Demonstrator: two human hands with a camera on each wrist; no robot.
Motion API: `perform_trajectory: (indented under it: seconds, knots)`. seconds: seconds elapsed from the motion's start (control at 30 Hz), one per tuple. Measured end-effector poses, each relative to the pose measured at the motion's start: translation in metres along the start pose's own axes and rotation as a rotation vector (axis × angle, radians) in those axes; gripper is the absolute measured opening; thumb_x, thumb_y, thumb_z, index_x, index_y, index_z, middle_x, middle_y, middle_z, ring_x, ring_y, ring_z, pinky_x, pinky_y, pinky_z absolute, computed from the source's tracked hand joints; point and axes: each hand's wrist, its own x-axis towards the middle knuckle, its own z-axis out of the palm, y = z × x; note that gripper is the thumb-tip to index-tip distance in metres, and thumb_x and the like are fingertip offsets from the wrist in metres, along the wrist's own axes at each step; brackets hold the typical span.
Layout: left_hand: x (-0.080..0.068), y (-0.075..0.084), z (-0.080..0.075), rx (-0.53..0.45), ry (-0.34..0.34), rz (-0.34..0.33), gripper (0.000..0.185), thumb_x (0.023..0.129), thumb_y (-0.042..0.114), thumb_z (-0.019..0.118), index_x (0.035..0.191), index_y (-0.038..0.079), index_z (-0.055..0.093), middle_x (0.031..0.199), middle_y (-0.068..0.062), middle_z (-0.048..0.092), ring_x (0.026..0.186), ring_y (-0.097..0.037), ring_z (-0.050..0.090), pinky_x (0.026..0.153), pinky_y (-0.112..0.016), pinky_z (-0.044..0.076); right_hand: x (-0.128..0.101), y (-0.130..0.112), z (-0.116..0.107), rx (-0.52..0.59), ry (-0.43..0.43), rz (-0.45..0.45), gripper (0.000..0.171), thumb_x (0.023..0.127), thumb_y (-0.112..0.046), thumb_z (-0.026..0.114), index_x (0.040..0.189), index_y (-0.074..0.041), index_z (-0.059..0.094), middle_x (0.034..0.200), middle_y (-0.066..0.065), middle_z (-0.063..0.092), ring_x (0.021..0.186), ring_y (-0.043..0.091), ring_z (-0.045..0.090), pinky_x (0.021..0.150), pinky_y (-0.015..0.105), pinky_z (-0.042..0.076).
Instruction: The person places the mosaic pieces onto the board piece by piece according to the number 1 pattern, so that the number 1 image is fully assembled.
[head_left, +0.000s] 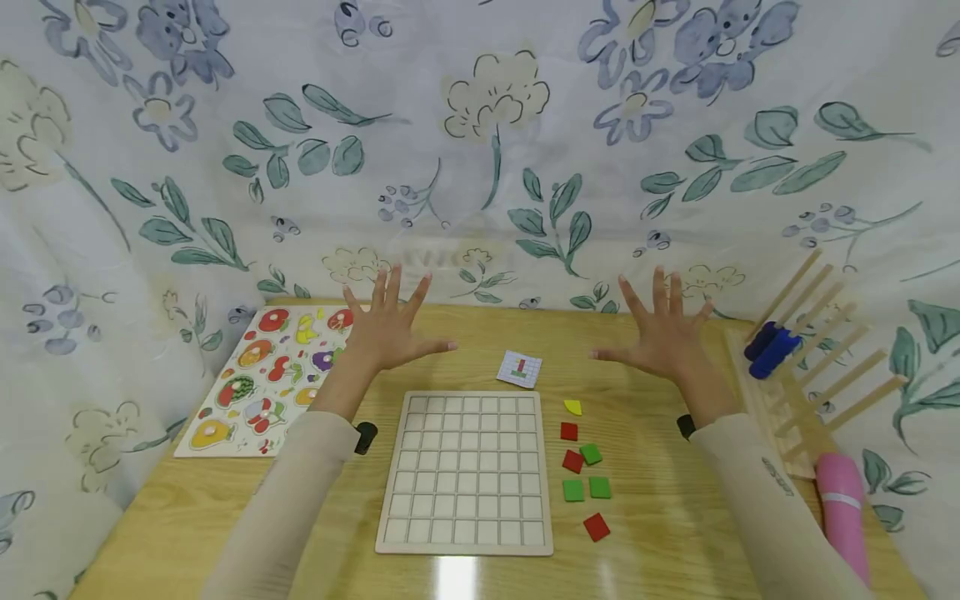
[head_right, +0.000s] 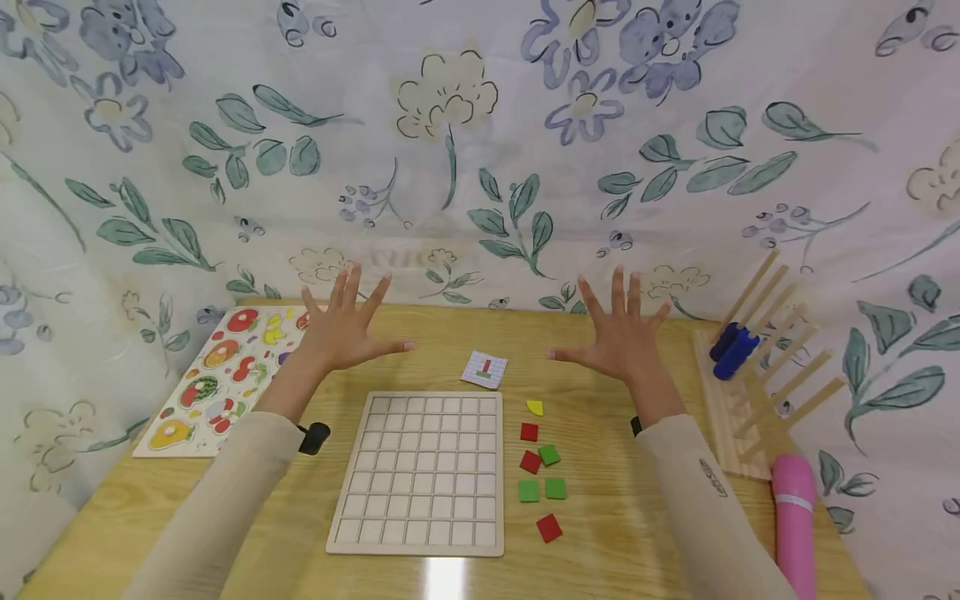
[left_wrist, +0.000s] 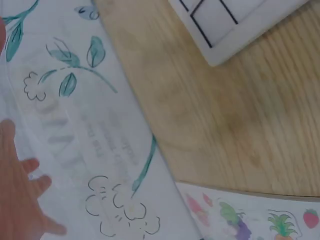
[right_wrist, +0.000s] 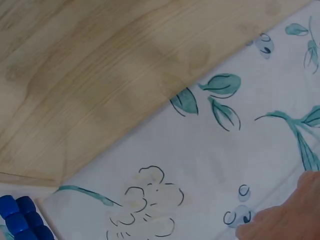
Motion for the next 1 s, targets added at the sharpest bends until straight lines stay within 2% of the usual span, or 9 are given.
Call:
perform_trajectory:
  seconds: [0.13, 0.27, 0.37, 0.5, 0.73, 0.8, 0.87, 0.93, 1.0]
  knots:
    - [-0.01, -0.009, 0.005, -0.068, -0.06, 0.092, 0.118, 0.071, 0.085, 0.06, 0.161, 0.034, 0.004, 0.163, -0.021, 0.009, 0.149, -0.045, 0.012, 0.106, -0.078, -0.006, -0.007, 0.001, 0.004, 0.012, 0.033, -0.046, 0.123, 0.068, -0.081, 0.067, 0.161, -0.03, 0.003, 0.161, 0.03, -0.006, 0.148, 0.051, -0.01, 0.097, 0.085, -0.005]
    - [-0.02, -0.017, 0.013, -0.125, -0.092, 0.158, 0.122, 0.064, 0.083, 0.069, 0.16, 0.035, 0.011, 0.157, -0.022, 0.023, 0.146, -0.044, 0.021, 0.111, -0.073, 0.0, -0.014, 0.001, 0.008, 0.004, 0.052, -0.076, 0.122, 0.066, -0.077, 0.072, 0.161, -0.026, 0.014, 0.159, 0.033, 0.007, 0.147, 0.054, 0.004, 0.099, 0.084, 0.005]
    - [-0.027, -0.022, 0.02, -0.146, -0.092, 0.182, 0.122, 0.061, 0.08, 0.073, 0.159, 0.034, 0.018, 0.152, -0.022, 0.029, 0.141, -0.041, 0.029, 0.113, -0.069, 0.012, -0.02, 0.002, 0.014, -0.008, 0.052, -0.09, 0.122, 0.065, -0.076, 0.074, 0.16, -0.024, 0.019, 0.156, 0.033, 0.015, 0.144, 0.054, 0.015, 0.101, 0.082, 0.012]
    - [-0.035, -0.028, 0.029, -0.157, -0.082, 0.196, 0.121, 0.058, 0.076, 0.078, 0.158, 0.032, 0.025, 0.145, -0.021, 0.034, 0.133, -0.039, 0.037, 0.106, -0.066, 0.026, -0.026, 0.005, 0.022, -0.009, 0.043, -0.104, 0.122, 0.064, -0.077, 0.074, 0.159, -0.023, 0.021, 0.152, 0.033, 0.023, 0.14, 0.053, 0.021, 0.104, 0.077, 0.016]
    - [-0.046, -0.037, 0.037, -0.192, -0.07, 0.198, 0.123, 0.056, 0.071, 0.083, 0.158, 0.034, 0.025, 0.141, -0.023, 0.039, 0.128, -0.037, 0.04, 0.103, -0.065, 0.03, -0.035, 0.01, 0.033, 0.013, 0.018, -0.117, 0.122, 0.064, -0.078, 0.073, 0.159, -0.022, 0.022, 0.148, 0.035, 0.028, 0.137, 0.054, 0.024, 0.104, 0.076, 0.014]
    - [-0.049, -0.039, 0.038, -0.2, -0.076, 0.199, 0.122, 0.057, 0.069, 0.084, 0.158, 0.034, 0.025, 0.136, -0.021, 0.04, 0.117, -0.035, 0.046, 0.097, -0.059, 0.037, -0.037, 0.01, 0.035, 0.016, 0.016, -0.121, 0.121, 0.064, -0.077, 0.073, 0.159, -0.021, 0.023, 0.148, 0.034, 0.029, 0.136, 0.053, 0.025, 0.104, 0.076, 0.016]
    - [-0.052, -0.041, 0.04, -0.214, -0.087, 0.196, 0.122, 0.057, 0.066, 0.086, 0.158, 0.033, 0.026, 0.13, -0.019, 0.041, 0.1, -0.03, 0.05, 0.083, -0.049, 0.044, -0.039, 0.01, 0.037, 0.017, 0.015, -0.126, 0.12, 0.064, -0.077, 0.074, 0.158, -0.02, 0.025, 0.147, 0.034, 0.03, 0.135, 0.053, 0.027, 0.103, 0.076, 0.017]
    - [-0.054, -0.043, 0.041, -0.226, -0.1, 0.194, 0.121, 0.058, 0.064, 0.086, 0.158, 0.032, 0.026, 0.125, -0.017, 0.041, 0.083, -0.024, 0.047, 0.067, -0.038, 0.042, -0.041, 0.009, 0.038, 0.015, 0.013, -0.128, 0.12, 0.064, -0.077, 0.074, 0.158, -0.02, 0.026, 0.146, 0.034, 0.032, 0.135, 0.053, 0.028, 0.102, 0.076, 0.018]
    - [-0.057, -0.045, 0.043, -0.239, -0.118, 0.186, 0.121, 0.058, 0.063, 0.087, 0.158, 0.032, 0.026, 0.122, -0.015, 0.04, 0.075, -0.02, 0.044, 0.059, -0.032, 0.038, -0.043, 0.009, 0.04, 0.02, 0.008, -0.128, 0.12, 0.064, -0.076, 0.074, 0.159, -0.023, 0.023, 0.145, 0.034, 0.033, 0.134, 0.053, 0.029, 0.102, 0.076, 0.018]
